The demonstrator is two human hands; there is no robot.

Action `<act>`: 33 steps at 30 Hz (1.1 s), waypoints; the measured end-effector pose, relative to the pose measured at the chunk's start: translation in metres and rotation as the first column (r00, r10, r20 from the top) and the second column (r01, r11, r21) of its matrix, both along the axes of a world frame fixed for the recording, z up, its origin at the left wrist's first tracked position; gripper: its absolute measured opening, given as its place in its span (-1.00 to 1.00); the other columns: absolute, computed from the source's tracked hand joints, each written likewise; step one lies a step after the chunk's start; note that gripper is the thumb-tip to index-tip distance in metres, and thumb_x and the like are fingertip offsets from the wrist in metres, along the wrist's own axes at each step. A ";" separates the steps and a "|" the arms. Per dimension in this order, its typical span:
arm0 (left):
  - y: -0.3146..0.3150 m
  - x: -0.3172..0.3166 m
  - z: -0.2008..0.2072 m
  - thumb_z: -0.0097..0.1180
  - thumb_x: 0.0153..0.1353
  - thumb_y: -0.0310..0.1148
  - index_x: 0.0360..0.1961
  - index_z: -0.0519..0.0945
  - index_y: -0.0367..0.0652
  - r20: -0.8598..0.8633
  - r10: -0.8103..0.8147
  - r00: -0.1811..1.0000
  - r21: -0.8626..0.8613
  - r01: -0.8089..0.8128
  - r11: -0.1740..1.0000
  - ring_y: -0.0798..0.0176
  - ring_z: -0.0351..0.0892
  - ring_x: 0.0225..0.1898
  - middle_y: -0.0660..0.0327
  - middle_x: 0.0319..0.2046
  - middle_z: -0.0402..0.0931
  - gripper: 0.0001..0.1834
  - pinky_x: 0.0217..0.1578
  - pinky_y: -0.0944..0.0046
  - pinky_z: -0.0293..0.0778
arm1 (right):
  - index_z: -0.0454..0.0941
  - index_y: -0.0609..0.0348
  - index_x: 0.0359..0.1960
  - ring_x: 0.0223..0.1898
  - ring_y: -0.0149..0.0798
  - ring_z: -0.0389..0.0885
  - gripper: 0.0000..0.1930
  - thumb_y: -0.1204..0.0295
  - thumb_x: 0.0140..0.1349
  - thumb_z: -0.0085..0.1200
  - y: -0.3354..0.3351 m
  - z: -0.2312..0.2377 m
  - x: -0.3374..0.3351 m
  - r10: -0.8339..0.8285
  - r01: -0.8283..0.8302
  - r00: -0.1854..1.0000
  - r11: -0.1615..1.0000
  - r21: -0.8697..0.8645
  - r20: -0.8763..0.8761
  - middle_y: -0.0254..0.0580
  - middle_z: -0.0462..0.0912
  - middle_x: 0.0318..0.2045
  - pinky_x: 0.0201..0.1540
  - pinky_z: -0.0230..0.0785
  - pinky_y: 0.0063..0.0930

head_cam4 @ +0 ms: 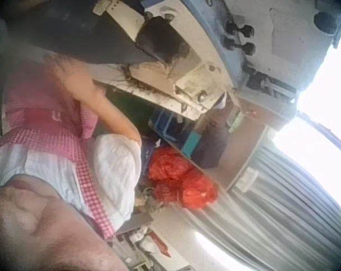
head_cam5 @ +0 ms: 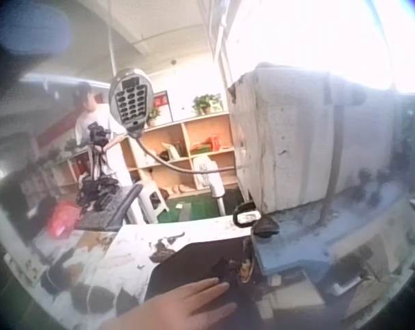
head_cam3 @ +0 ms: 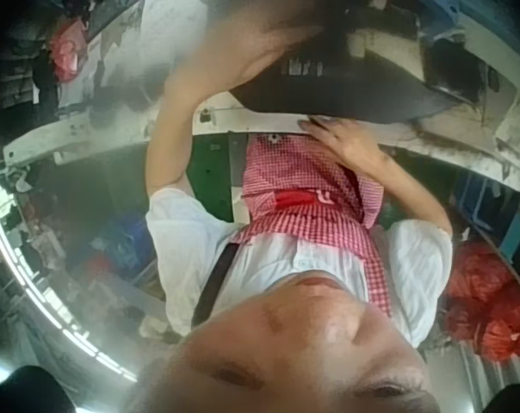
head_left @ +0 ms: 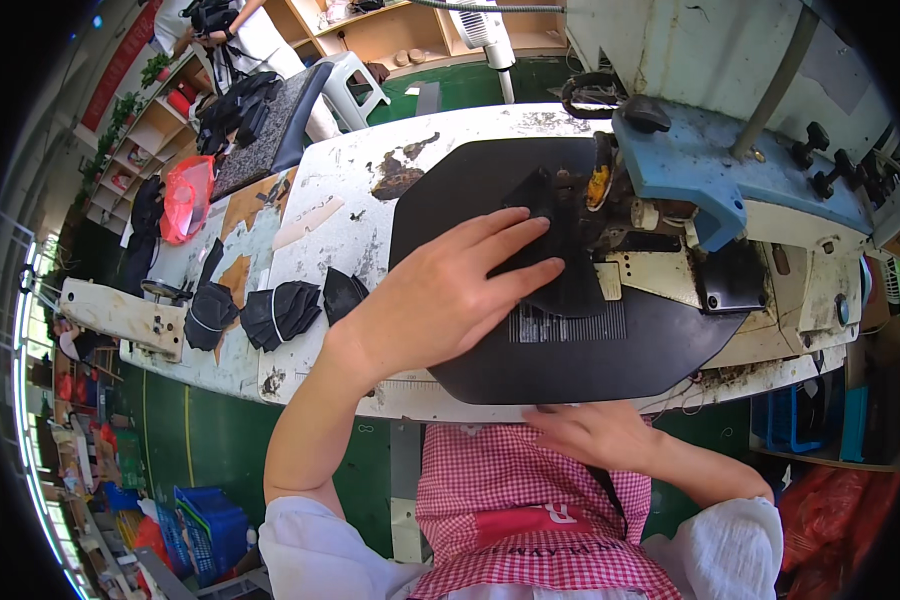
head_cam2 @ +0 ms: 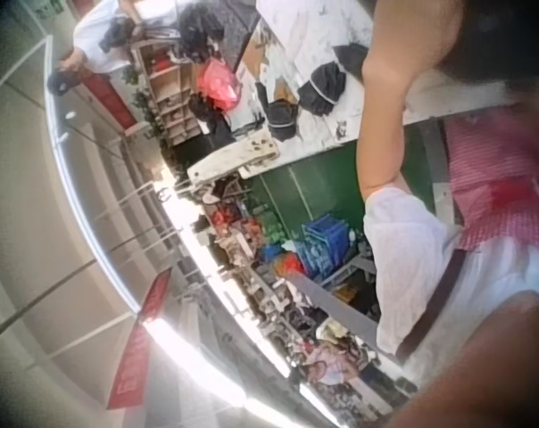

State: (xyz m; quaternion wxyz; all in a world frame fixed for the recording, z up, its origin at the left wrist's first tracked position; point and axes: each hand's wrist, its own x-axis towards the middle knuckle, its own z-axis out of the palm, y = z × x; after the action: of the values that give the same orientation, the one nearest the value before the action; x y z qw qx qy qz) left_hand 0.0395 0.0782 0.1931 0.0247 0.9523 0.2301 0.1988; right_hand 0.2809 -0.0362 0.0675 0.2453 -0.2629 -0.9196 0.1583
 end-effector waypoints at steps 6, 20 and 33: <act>0.011 -0.006 0.004 0.16 0.09 -0.55 0.16 0.57 -0.11 -0.026 0.033 0.999 0.046 -0.032 0.998 -0.10 0.38 0.28 0.01 0.23 0.43 -0.47 0.27 -0.02 0.35 | 0.49 0.13 0.17 0.18 0.05 0.48 -0.43 0.30 0.07 0.29 -0.011 -0.045 0.004 -0.232 0.241 0.954 0.970 -0.022 0.191 -0.05 0.51 0.16 0.19 0.35 -0.10; 0.043 -0.019 -0.005 0.08 0.17 -0.60 0.15 0.57 -0.09 0.114 0.123 0.986 -0.034 -0.119 0.992 -0.10 0.40 0.27 0.03 0.20 0.46 -0.52 0.26 0.05 0.36 | 0.65 0.09 -0.08 -0.38 -0.28 0.69 -0.66 0.46 0.04 0.20 0.008 0.100 0.016 0.163 0.013 0.934 0.874 0.486 -0.317 -0.08 0.73 -0.13 -0.30 0.58 -0.53; -0.085 -0.091 -0.056 0.14 -0.01 -0.53 0.21 0.47 -0.38 0.420 0.463 0.780 0.015 -0.516 0.856 -0.09 0.44 0.22 -0.09 0.18 0.48 -0.36 0.25 -0.03 0.28 | 0.68 0.18 -0.15 -0.35 -0.20 0.65 -0.57 0.39 -0.17 0.16 0.041 0.102 -0.003 -0.224 0.312 0.945 0.834 0.455 -0.237 -0.11 0.69 -0.18 -0.33 0.53 -0.41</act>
State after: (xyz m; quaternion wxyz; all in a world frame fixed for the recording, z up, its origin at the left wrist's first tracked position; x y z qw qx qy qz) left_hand -0.0513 -0.0066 0.1366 -0.0428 0.7973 0.4465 0.4039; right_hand 0.2778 0.0052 0.1696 0.4025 -0.3044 -0.8584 -0.0917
